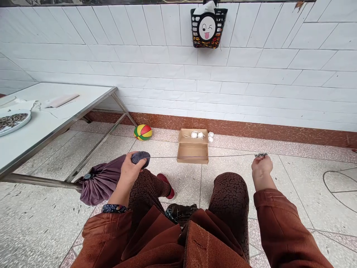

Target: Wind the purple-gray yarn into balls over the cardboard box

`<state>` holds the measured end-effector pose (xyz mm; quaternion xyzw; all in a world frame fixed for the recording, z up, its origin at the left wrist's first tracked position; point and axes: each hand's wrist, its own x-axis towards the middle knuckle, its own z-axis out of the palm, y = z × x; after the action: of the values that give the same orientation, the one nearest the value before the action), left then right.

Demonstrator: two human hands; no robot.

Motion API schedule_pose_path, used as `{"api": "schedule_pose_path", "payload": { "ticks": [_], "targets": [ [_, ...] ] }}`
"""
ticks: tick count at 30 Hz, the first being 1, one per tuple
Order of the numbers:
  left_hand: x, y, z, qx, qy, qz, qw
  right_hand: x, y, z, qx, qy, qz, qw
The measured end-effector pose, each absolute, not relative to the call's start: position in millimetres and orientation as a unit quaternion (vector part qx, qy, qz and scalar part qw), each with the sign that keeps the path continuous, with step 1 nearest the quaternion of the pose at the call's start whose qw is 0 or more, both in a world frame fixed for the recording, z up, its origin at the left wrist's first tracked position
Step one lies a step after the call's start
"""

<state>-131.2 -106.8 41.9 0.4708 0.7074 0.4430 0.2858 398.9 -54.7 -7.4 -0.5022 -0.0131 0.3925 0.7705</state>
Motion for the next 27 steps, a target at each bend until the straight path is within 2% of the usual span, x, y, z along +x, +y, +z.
{"api": "schedule_pose_path", "payload": {
  "ticks": [2, 3, 7, 10, 13, 15, 19, 22, 27],
  "targets": [
    [-118.0, -110.7, 46.9, 0.471, 0.704, 0.371, 0.38, 392.0, -37.7, 2.3, -0.51, -0.066, 0.402, 0.757],
    [-109.1, -113.0, 48.6, 0.473, 0.681, 0.353, 0.433, 382.5, -29.3, 9.1, -0.529, -0.166, 0.426, 0.715],
    [-71.0, -122.1, 51.1, 0.469, 0.576, 0.349, 0.572, 304.7, -14.7, 40.3, -0.591, -0.556, 0.386, 0.438],
    [-55.2, -126.9, 54.8, 0.474, 0.521, 0.343, 0.622, 228.8, -34.8, 48.8, -0.427, -0.742, 0.402, 0.323],
    [-54.8, -129.9, 62.4, 0.507, 0.494, 0.334, 0.622, 182.1, -64.9, 39.1, -0.309, -0.8, 0.454, 0.241],
    [-58.6, -131.6, 67.6, 0.539, 0.493, 0.32, 0.604, 175.5, -76.6, 31.4, -0.305, -0.764, 0.522, 0.227],
    [-61.1, -135.6, 72.6, 0.588, 0.462, 0.285, 0.599, 187.4, -73.0, 35.0, -0.328, -0.656, 0.612, 0.296],
    [-57.2, -139.6, 71.5, 0.583, 0.397, 0.286, 0.649, 184.0, -65.2, 44.9, -0.345, -0.671, 0.563, 0.338],
    [-55.3, -143.7, 69.5, 0.458, 0.35, 0.424, 0.698, 156.0, -81.8, 23.9, -0.393, -0.723, 0.458, 0.336]
  ]
}}
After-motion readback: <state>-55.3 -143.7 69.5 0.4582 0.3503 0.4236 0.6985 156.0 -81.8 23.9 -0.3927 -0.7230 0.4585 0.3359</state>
